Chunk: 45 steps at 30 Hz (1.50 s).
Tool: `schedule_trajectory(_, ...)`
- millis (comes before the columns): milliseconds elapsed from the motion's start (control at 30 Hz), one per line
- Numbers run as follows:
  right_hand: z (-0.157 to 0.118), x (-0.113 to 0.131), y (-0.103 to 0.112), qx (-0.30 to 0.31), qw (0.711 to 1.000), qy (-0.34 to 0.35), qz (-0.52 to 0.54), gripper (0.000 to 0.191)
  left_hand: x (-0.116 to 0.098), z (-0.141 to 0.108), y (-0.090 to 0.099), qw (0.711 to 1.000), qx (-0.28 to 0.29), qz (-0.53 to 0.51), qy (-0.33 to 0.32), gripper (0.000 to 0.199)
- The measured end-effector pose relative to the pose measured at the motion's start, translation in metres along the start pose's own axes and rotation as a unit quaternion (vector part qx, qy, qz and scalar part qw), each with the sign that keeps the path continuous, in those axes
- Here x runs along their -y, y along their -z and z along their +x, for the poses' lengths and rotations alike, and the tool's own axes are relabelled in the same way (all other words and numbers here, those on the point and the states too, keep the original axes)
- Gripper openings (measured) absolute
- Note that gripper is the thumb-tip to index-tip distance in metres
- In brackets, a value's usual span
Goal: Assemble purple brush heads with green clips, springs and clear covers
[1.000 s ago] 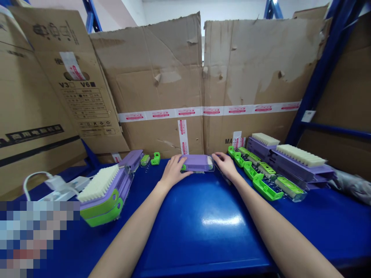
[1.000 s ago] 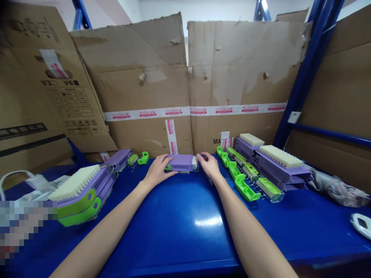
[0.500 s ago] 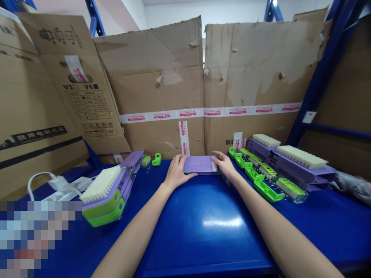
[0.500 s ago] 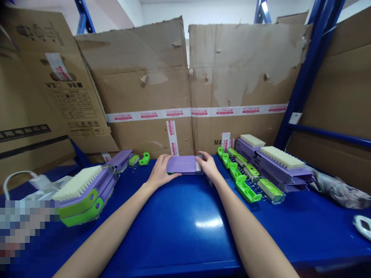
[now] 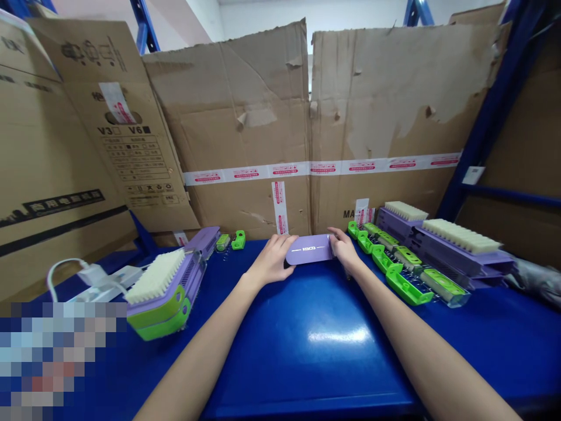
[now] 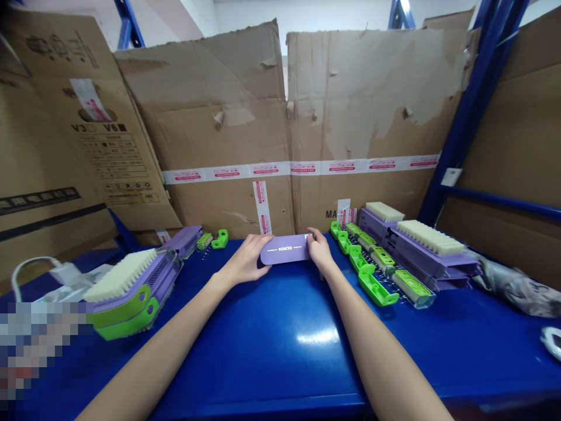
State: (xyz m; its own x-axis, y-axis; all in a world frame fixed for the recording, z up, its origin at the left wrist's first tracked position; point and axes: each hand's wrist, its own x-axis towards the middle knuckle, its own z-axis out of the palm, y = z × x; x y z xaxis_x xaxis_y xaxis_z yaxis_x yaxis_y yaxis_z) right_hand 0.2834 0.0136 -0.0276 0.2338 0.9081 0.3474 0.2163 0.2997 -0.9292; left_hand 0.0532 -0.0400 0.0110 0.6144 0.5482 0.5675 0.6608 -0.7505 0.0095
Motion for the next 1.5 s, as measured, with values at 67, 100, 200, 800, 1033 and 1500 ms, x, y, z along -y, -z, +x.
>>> schedule_trajectory(67,0.001,0.000,0.001,0.004,1.000,0.002,0.004,0.043,0.003,0.000,-0.001,1.000,-0.001,-0.001,0.009,0.067)
schedule_trajectory(100,0.001,0.000,0.001,0.006,1.000,0.003,0.007,0.043,0.005,0.000,-0.003,1.000,-0.004,0.003,0.018,0.067)
schedule_trajectory(200,-0.002,0.003,0.002,0.017,1.000,0.016,0.018,0.042,0.010,-0.003,-0.009,0.999,-0.014,0.024,0.042,0.064)
schedule_trajectory(800,-0.006,0.019,0.013,-0.036,0.997,0.041,-0.055,0.048,-0.001,0.004,-0.019,0.998,-0.048,-0.023,0.037,0.069)
schedule_trajectory(1033,-0.003,0.020,0.020,-0.010,0.996,0.064,-0.055,0.045,0.008,0.006,0.001,0.998,0.041,-0.041,-0.010,0.074)
schedule_trajectory(1500,0.001,0.015,0.018,-0.051,0.983,-0.109,0.136,0.045,0.051,-0.023,-0.019,0.976,0.044,0.067,0.203,0.061)
